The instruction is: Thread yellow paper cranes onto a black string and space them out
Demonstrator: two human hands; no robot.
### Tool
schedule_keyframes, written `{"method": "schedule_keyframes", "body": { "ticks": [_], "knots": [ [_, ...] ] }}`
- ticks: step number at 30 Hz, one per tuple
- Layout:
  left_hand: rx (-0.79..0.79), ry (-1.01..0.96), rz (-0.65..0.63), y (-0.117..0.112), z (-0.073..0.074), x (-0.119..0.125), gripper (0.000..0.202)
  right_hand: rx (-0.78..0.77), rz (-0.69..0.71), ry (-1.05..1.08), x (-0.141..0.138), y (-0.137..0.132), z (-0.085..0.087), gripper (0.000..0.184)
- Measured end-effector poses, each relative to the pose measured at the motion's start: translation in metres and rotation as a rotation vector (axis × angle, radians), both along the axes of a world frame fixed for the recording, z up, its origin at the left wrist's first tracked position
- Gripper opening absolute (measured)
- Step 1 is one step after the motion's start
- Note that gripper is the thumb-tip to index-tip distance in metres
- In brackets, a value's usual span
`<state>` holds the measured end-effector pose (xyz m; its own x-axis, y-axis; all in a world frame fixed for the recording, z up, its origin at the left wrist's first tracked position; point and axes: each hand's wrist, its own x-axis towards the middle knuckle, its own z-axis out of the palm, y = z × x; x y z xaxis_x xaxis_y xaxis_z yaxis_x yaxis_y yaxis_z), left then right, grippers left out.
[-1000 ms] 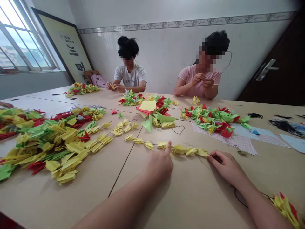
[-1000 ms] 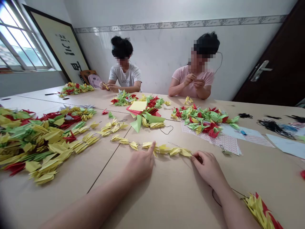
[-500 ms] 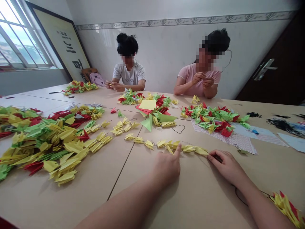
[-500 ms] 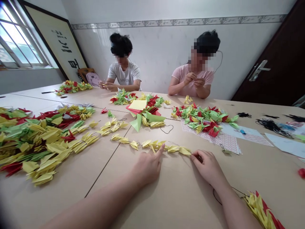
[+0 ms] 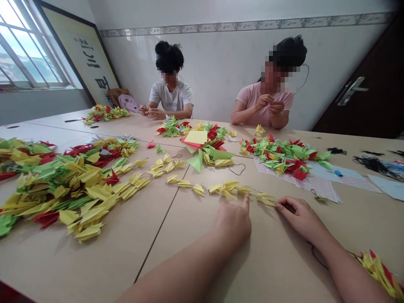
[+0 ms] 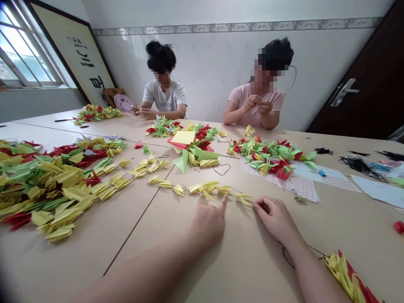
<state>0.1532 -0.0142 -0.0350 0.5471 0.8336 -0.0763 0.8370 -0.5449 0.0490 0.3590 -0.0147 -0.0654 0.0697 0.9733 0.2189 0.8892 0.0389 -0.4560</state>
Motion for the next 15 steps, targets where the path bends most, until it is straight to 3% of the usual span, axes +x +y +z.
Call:
{"method": "schedule_keyframes", "body": {
  "ticks": [3,7,10,15],
  "knots": [
    [0.039,0.016,-0.077,-0.006,0.004,-0.018,0.056,0.007,-0.010,-0.013,0.000,-0.001,0.000,0.027],
    [-0.034,-0.040,-0.179,-0.008,0.015,-0.049,0.056,0.027,-0.011,-0.003,-0.001,-0.001,0.001,0.027],
    [-0.072,-0.060,-0.138,-0.010,0.016,-0.057,0.062,0.032,-0.012,-0.012,-0.002,0.000,0.001,0.026],
    [-0.001,-0.076,0.039,-0.018,0.004,-0.045,0.057,0.029,-0.014,-0.014,0.001,-0.001,-0.001,0.029]
  ]
}}
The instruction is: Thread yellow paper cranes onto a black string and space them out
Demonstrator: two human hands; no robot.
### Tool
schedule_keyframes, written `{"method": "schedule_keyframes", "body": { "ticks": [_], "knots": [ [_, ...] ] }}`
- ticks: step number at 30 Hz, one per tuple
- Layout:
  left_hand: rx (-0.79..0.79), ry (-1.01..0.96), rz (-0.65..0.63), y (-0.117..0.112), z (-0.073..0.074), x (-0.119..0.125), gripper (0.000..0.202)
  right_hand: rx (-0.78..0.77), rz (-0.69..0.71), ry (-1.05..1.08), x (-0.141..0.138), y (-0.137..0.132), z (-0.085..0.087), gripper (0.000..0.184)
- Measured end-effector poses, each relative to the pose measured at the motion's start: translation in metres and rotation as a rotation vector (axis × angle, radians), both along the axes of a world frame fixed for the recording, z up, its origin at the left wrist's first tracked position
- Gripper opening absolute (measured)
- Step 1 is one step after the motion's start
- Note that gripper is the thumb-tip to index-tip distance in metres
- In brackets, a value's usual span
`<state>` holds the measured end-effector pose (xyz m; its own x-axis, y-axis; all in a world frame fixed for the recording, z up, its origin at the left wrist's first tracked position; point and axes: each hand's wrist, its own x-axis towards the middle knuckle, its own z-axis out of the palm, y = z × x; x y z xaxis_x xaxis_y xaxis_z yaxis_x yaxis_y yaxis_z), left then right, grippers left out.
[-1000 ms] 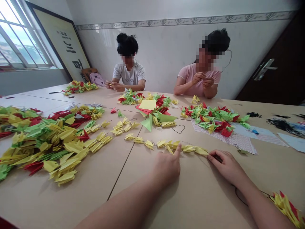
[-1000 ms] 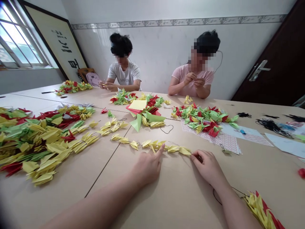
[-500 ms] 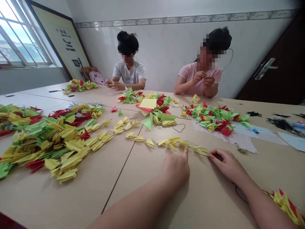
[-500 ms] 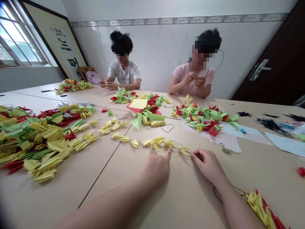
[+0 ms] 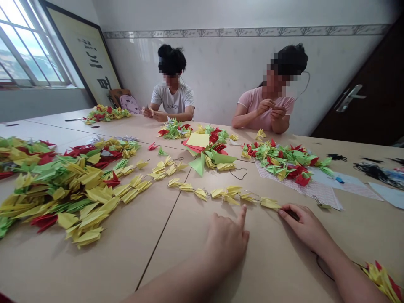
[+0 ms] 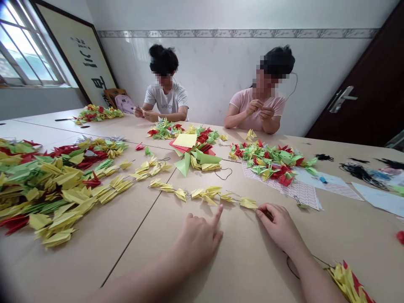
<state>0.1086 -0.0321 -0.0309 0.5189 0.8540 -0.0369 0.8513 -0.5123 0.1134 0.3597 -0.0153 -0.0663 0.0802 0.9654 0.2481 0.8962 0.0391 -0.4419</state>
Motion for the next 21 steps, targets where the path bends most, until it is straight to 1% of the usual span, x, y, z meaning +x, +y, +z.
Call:
{"method": "schedule_keyframes", "body": {
  "ticks": [2,4,6,9,12,16,21],
  "knots": [
    [-0.026,-0.079,-0.072,0.001,-0.001,-0.005,0.057,-0.011,-0.007,0.007,0.002,0.000,-0.001,0.030],
    [-0.087,-0.176,-0.176,0.006,0.000,-0.016,0.053,-0.027,-0.014,0.010,0.003,0.000,-0.002,0.031],
    [-0.150,-0.254,-0.230,0.012,0.003,-0.028,0.050,-0.042,-0.007,0.007,0.004,0.001,-0.001,0.032],
    [-0.181,-0.299,-0.244,0.018,0.004,-0.035,0.046,-0.042,-0.003,-0.007,0.004,0.001,0.000,0.033],
    [-0.205,-0.326,-0.254,0.021,0.004,-0.034,0.039,-0.026,-0.009,-0.030,0.003,0.000,0.002,0.032],
    [-0.264,-0.384,-0.221,0.024,0.004,-0.033,0.036,-0.024,-0.004,-0.048,0.001,0.000,0.004,0.031],
    [-0.224,-0.365,-0.252,0.023,0.003,-0.034,0.033,-0.057,-0.010,-0.023,0.000,0.001,0.002,0.031]
  ]
}}
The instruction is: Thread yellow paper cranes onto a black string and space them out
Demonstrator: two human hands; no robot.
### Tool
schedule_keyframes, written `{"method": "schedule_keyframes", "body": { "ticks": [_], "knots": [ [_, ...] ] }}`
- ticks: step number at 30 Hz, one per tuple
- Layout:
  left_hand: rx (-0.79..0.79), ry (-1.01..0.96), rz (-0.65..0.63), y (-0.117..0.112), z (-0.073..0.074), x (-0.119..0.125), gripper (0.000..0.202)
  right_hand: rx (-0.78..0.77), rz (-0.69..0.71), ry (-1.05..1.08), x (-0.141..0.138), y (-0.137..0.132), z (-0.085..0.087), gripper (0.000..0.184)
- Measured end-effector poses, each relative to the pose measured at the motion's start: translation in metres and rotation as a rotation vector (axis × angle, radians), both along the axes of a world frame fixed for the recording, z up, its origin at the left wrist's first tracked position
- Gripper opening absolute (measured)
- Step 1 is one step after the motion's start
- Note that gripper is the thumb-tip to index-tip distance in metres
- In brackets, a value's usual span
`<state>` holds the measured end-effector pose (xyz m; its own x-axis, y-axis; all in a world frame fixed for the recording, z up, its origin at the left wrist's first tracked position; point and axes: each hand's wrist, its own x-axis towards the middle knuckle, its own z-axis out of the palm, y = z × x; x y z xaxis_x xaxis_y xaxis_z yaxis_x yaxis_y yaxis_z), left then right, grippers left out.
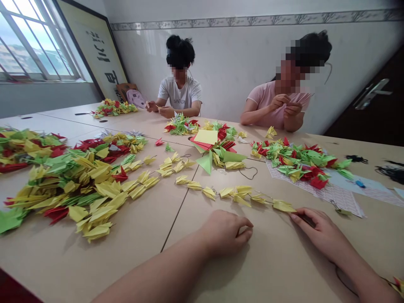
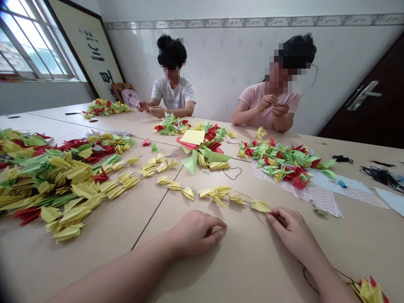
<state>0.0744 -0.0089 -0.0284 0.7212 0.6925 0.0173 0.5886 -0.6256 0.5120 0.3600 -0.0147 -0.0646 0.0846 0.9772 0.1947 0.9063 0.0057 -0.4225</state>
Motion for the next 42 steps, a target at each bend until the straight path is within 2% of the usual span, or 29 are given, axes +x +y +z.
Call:
{"method": "schedule_keyframes", "body": {
  "ticks": [18,25,42],
  "knots": [
    [0.043,0.028,-0.027,-0.0019,0.0015,0.0009,0.031,0.023,0.019,0.011,0.0012,-0.0005,-0.0035,0.030],
    [0.044,0.033,-0.022,-0.0022,0.0026,0.0003,0.030,0.021,-0.014,0.023,-0.0030,-0.0015,0.0023,0.029],
    [0.063,0.036,-0.021,-0.0024,0.0005,0.0018,0.030,0.015,0.025,0.017,-0.0047,-0.0015,0.0042,0.027]
  ]
}}
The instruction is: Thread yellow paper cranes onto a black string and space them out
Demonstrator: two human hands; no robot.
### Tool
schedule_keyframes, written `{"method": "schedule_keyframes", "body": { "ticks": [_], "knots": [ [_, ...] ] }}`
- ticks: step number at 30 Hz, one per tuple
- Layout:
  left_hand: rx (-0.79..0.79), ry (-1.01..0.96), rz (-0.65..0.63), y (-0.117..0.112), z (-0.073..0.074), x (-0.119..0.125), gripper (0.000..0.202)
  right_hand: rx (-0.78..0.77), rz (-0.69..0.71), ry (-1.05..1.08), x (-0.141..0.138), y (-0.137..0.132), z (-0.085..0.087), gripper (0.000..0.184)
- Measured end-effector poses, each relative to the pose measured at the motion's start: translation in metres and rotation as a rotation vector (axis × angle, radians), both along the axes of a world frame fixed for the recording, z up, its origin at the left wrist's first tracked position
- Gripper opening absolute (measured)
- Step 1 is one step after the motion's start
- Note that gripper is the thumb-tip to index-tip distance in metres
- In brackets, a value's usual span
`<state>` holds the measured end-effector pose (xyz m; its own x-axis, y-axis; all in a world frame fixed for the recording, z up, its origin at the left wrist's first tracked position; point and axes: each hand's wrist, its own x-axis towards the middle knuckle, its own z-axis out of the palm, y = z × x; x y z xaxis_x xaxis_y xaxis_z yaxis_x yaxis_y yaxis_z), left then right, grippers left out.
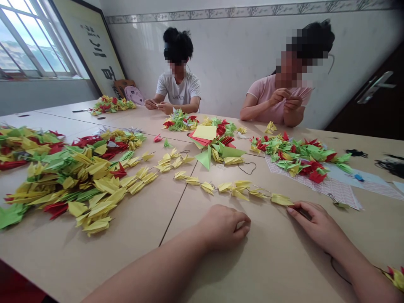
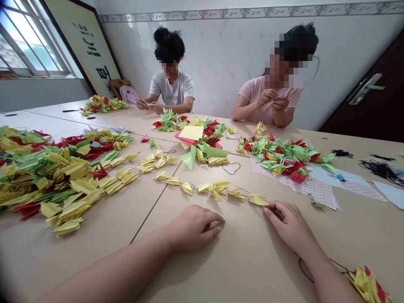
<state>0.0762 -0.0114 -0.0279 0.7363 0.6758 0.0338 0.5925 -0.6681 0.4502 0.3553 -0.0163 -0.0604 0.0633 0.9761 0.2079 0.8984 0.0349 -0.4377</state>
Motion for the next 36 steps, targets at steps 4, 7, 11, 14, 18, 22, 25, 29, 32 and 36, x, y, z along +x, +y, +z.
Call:
{"method": "schedule_keyframes", "body": {
  "ticks": [4,7,11,14,18,22,25,29,32,36],
  "knots": [
    [0.008,-0.004,-0.002,0.0001,-0.0005,-0.0001,0.030,-0.014,0.012,-0.005,-0.0002,0.0008,0.0003,0.027],
    [0.009,-0.005,-0.006,-0.0003,-0.0005,-0.0002,0.030,-0.022,0.010,-0.008,0.0002,0.0008,0.0003,0.028],
    [-0.004,-0.004,-0.002,-0.0006,-0.0004,-0.0003,0.031,-0.018,-0.005,-0.014,0.0000,0.0002,0.0002,0.028],
    [-0.003,-0.003,-0.005,-0.0005,-0.0004,-0.0003,0.031,-0.016,-0.007,-0.016,-0.0001,0.0004,-0.0003,0.028],
    [0.003,-0.003,-0.007,-0.0003,0.0000,-0.0002,0.031,-0.004,0.005,-0.024,0.0008,0.0009,-0.0007,0.027],
    [0.003,0.002,-0.007,0.0000,0.0000,-0.0002,0.031,-0.015,0.002,-0.022,0.0016,0.0006,-0.0008,0.027],
    [0.011,0.004,-0.008,0.0001,-0.0005,-0.0006,0.030,-0.006,-0.011,-0.019,0.0016,0.0004,-0.0013,0.028],
    [0.023,0.005,-0.011,0.0002,-0.0016,-0.0006,0.030,-0.017,-0.005,-0.018,0.0013,0.0003,-0.0023,0.029],
    [0.027,0.002,-0.013,0.0005,-0.0023,0.0000,0.030,-0.017,-0.006,-0.016,0.0016,0.0001,-0.0032,0.029],
    [0.030,0.002,-0.018,0.0010,-0.0023,0.0002,0.031,-0.004,-0.003,-0.024,0.0029,0.0001,-0.0044,0.030]
  ]
}}
